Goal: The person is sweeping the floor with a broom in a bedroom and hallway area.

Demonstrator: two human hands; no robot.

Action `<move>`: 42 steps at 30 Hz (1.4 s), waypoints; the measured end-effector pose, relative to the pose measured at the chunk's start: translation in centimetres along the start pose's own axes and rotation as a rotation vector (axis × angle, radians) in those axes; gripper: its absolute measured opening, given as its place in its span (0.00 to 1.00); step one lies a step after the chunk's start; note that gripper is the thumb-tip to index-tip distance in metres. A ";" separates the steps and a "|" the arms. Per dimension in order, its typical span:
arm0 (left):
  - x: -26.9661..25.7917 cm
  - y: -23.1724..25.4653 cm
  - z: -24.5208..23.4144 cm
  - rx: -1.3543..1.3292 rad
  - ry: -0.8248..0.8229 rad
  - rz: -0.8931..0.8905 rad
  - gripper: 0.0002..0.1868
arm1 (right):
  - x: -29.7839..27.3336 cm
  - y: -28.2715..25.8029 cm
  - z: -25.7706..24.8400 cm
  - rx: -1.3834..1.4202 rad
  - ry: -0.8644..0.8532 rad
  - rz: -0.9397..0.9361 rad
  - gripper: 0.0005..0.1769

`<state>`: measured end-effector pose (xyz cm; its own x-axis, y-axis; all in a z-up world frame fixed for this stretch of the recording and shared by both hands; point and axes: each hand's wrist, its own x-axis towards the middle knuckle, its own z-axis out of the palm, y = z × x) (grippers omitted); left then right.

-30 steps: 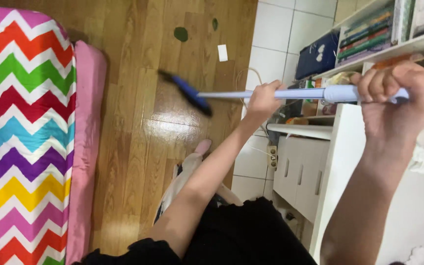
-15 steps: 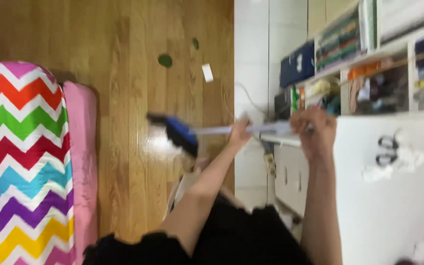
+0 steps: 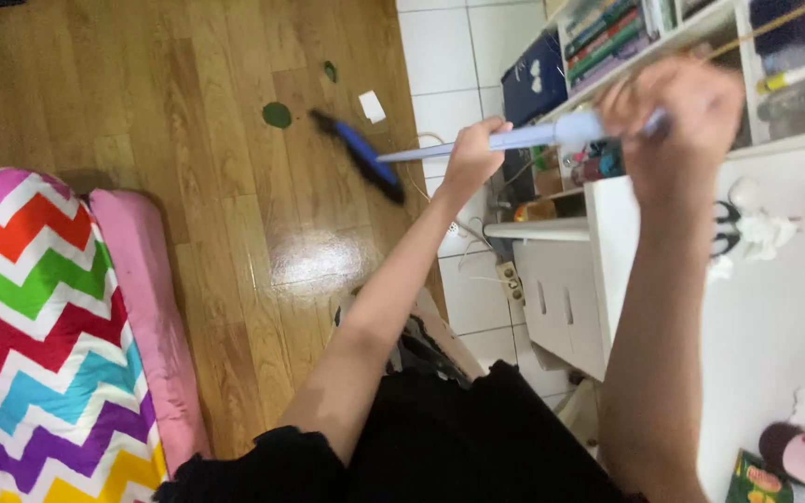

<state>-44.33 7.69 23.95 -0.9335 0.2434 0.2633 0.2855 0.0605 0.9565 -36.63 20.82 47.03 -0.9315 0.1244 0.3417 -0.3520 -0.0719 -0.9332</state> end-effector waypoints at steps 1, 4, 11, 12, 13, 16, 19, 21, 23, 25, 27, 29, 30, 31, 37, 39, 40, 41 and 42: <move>-0.3 0.8 0.3 0.029 0.006 -0.005 0.07 | 0.8 -1.0 -0.5 0.068 0.017 0.060 0.17; -2.1 -1.2 1.2 0.141 -0.027 -0.063 0.09 | 1.5 0.4 -3.6 0.225 0.043 0.143 0.18; -8.3 -10.1 3.1 0.274 -0.044 -0.219 0.08 | -3.8 5.8 -1.4 0.200 0.084 0.312 0.11; -8.1 -9.9 4.0 0.273 -0.059 -0.222 0.08 | -3.9 5.0 -1.9 0.199 0.099 0.315 0.11; -7.9 -9.6 4.9 0.300 -0.029 -0.143 0.05 | -4.1 4.2 -2.4 0.199 0.141 0.315 0.12; -6.8 -9.2 8.5 0.289 0.023 -0.064 0.01 | -4.9 2.1 -3.8 0.104 0.157 0.301 0.14; -5.4 -7.8 12.3 0.209 0.038 -0.094 0.09 | -4.8 0.0 -4.9 -0.116 0.117 0.288 0.14; -3.6 -8.0 14.1 0.169 0.023 -0.104 0.13 | -4.4 -0.5 -5.6 -0.239 0.116 0.271 0.13; -2.2 -8.7 16.5 0.103 0.001 -0.029 0.14 | -4.3 -1.1 -6.5 -0.364 0.080 0.325 0.05; -1.5 -9.5 17.9 0.107 -0.005 0.023 0.12 | -4.7 -0.8 -7.1 -0.397 0.064 0.325 0.05; -0.6 -9.6 18.7 0.117 -0.005 0.075 0.11 | -4.8 -0.7 -7.5 -0.423 0.042 0.324 0.05; 0.0 -9.2 18.8 0.092 -0.036 0.132 0.08 | -4.9 -0.8 -7.8 -0.418 0.069 0.298 0.01; 0.9 -6.5 17.9 0.098 -0.030 0.133 0.08 | -4.3 -2.2 -7.5 -0.414 0.063 0.295 0.01; 1.7 -3.8 17.1 0.069 -0.074 0.122 0.08 | -3.7 -3.6 -7.2 -0.415 0.121 0.188 0.00; 1.9 7.1 12.1 0.121 -0.137 0.016 0.13 | -1.0 -9.1 -10.1 -0.083 -0.109 -0.073 0.19; 1.2 6.8 10.8 0.173 -0.089 0.013 0.13 | 0.5 -9.0 -9.9 -0.069 -0.146 -0.098 0.17; 0.6 6.3 10.0 0.188 -0.032 0.043 0.07 | 0.8 -7.9 -10.2 0.046 -0.161 -0.090 0.19; 0.0 5.8 9.2 0.203 0.025 0.073 0.04 | 1.1 -6.7 -10.6 0.161 -0.176 -0.080 0.21; -0.2 4.3 8.2 0.208 0.031 0.073 0.04 | 1.1 -3.9 -10.4 0.166 -0.182 -0.081 0.21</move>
<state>-41.12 15.89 27.00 -0.9139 0.2247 0.3381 0.3885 0.2429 0.8888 -35.37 31.49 49.89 -0.8956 -0.0424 0.4428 -0.4222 -0.2325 -0.8762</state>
